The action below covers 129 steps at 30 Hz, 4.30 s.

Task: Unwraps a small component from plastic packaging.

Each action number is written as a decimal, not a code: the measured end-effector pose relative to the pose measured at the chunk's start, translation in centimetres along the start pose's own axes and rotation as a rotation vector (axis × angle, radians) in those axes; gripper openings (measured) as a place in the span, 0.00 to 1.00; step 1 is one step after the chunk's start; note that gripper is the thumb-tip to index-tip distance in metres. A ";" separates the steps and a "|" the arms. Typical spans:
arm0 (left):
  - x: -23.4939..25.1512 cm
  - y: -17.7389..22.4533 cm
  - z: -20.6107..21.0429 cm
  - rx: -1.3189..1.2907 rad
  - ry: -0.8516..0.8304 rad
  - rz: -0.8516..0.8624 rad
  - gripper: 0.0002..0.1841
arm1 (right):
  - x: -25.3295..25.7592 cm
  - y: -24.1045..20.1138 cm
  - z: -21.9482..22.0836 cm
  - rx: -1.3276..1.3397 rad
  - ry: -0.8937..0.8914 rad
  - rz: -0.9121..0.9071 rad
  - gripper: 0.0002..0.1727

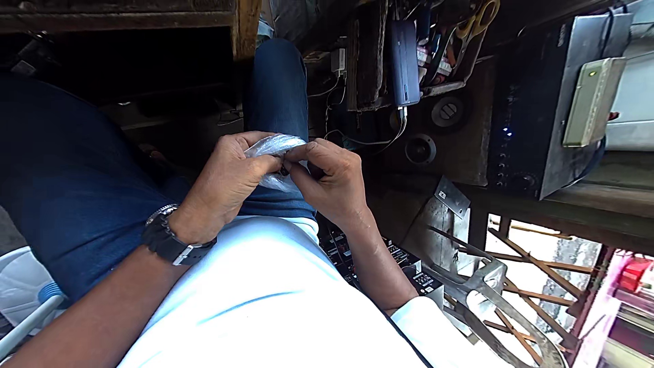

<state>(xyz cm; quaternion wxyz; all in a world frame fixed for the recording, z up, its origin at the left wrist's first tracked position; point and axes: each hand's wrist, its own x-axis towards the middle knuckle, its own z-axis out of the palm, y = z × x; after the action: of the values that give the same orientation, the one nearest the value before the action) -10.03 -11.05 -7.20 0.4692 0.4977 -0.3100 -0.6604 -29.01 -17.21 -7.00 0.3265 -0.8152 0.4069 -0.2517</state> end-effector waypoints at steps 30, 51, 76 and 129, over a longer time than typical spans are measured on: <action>0.8 -0.3 0.2 -0.009 0.038 0.001 0.10 | 0.1 1.4 -0.8 0.410 -0.039 0.295 0.17; 3.1 -0.9 0.0 -0.060 0.072 -0.083 0.08 | 0.3 1.7 -0.7 0.359 -0.149 0.274 0.08; 3.3 -0.9 0.4 -0.144 0.093 -0.130 0.05 | -0.3 0.2 -0.5 0.049 0.114 0.059 0.19; 3.2 -1.4 0.9 0.076 0.097 -0.048 0.10 | 1.0 0.6 -0.2 -0.343 -0.140 0.012 0.07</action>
<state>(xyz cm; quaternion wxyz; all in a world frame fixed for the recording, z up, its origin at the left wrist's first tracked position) -11.56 -13.56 -9.30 0.4486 0.5539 -0.2997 -0.6341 -28.91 -18.32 -7.14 0.2116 -0.8720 0.4251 -0.1191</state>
